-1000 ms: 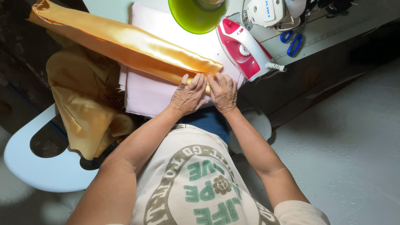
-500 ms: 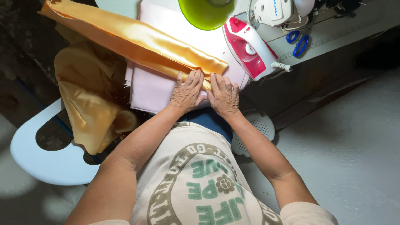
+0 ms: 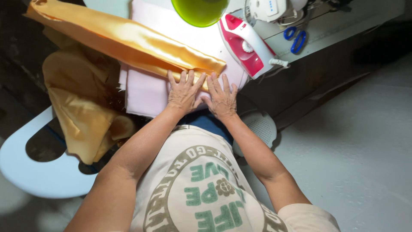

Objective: Ironing and trimming a piece of gold fabric on a work table

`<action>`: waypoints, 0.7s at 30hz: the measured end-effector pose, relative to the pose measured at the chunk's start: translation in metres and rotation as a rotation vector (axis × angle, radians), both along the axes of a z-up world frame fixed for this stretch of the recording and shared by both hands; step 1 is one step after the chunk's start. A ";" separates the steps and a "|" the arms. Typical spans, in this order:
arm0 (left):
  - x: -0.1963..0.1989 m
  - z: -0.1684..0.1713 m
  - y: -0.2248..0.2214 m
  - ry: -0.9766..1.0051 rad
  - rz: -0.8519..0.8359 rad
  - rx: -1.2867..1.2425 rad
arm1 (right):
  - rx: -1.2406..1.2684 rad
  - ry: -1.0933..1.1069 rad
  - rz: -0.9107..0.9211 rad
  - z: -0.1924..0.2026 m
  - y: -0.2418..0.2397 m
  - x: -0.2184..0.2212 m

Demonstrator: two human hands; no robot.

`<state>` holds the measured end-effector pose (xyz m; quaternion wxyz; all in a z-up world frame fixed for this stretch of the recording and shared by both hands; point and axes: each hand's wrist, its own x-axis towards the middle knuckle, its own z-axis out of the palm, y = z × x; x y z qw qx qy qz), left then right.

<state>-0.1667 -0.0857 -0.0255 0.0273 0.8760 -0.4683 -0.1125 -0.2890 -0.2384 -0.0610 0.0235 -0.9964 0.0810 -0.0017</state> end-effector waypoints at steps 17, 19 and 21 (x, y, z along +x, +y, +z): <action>-0.014 0.023 -0.031 0.098 0.105 0.217 | 0.098 -0.358 0.075 0.109 -0.104 0.041; -0.021 0.022 -0.030 0.104 0.103 0.219 | -0.042 -0.382 0.016 0.120 -0.136 0.054; -0.023 0.018 -0.035 0.095 0.121 0.250 | 0.266 0.051 -0.123 0.108 -0.168 0.074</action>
